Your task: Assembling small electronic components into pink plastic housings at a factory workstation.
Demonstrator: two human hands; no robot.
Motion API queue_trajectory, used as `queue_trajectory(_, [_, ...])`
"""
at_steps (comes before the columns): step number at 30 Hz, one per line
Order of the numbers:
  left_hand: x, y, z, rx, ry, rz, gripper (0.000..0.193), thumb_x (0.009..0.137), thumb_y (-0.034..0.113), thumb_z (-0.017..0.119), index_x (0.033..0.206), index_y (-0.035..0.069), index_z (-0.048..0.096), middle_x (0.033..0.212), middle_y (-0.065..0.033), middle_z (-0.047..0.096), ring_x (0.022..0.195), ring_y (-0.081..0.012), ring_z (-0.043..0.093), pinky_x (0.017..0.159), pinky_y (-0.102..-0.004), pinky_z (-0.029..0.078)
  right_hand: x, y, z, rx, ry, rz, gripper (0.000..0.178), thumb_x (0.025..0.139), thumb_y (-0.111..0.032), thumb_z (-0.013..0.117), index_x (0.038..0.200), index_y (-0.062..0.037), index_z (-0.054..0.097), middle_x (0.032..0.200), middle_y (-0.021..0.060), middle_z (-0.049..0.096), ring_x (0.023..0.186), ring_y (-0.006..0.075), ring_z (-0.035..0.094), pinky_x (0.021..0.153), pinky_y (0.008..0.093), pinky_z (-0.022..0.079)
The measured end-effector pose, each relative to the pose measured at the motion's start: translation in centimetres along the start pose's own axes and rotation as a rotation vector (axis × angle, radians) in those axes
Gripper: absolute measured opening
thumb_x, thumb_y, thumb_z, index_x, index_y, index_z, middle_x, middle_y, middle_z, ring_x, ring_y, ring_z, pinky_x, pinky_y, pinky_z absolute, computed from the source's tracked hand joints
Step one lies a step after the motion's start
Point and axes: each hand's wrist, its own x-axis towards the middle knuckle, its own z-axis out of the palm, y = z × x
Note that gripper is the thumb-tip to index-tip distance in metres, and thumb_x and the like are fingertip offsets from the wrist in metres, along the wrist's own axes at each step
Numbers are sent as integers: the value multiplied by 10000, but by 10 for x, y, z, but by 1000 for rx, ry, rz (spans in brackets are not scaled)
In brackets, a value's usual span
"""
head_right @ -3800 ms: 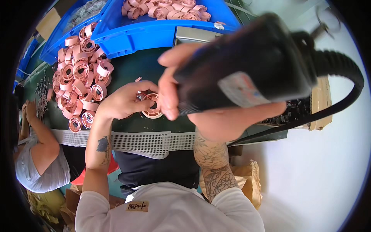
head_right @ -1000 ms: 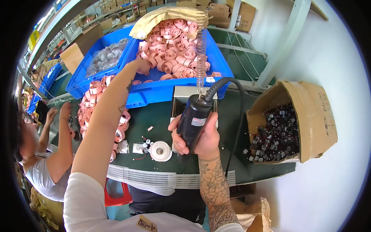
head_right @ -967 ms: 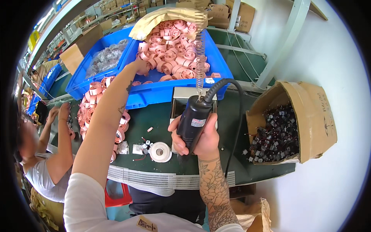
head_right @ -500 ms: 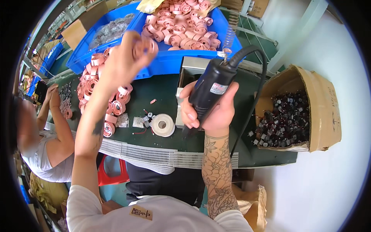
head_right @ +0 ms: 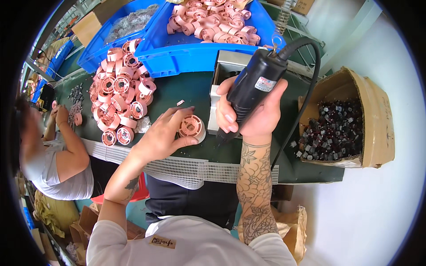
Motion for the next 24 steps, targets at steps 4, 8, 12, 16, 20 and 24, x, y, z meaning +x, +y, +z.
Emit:
queue_trajectory(4, [-8, -3, -20, -157, 89, -163, 515, 806, 273, 706, 1183, -12, 502, 1093, -190, 581, 1047, -358, 547, 889, -401, 445, -1, -1, -3, -15, -14, 1, 959, 795, -825, 280, 1084, 60, 508, 579, 51, 461, 402, 144, 383, 369, 295, 302])
queue_trajectory(8, [-28, -16, -17, -7, 57, -287, 273, 764, 113, 688, 998, 21, 582, 960, -147, 581, 933, -344, 561, 796, -409, 465, -1, -2, -3, -8, -12, 6, 966, 796, -824, 281, 1111, 63, 497, 596, 51, 467, 413, 141, 401, 377, 293, 318])
queue_trajectory(12, [-39, -28, 19, 206, 126, -298, 254, 723, 109, 707, 938, 35, 596, 912, -127, 572, 884, -327, 561, 737, -415, 486, 3, 1, -3, 8, -84, 13, 966, 796, -823, 284, 1131, 60, 489, 613, 50, 473, 427, 141, 416, 390, 290, 336])
queue_trajectory(16, [-35, -21, 25, 342, 177, -247, 251, 702, 111, 711, 920, 40, 609, 842, -110, 577, 854, -317, 567, 698, -414, 496, 1, 0, -6, 0, -67, 18, 961, 800, -818, 287, 1144, 57, 483, 624, 50, 479, 434, 139, 424, 398, 289, 347])
queue_trajectory(20, [-31, -34, 17, 196, 77, -299, 249, 702, 100, 700, 918, 10, 612, 786, -122, 604, 777, -301, 587, 683, -391, 496, -1, -1, -7, 11, -63, 15, 970, 798, -820, 285, 1153, 62, 478, 633, 53, 483, 435, 138, 426, 407, 287, 353])
queue_trajectory(24, [-24, -50, -13, -419, -1, -545, 230, 797, 88, 668, 977, -43, 611, 751, -54, 617, 646, -101, 556, 608, -243, 448, -2, -2, -6, 12, -49, 17, 978, 796, -823, 281, 1158, 64, 475, 633, 53, 484, 438, 138, 431, 417, 285, 359])
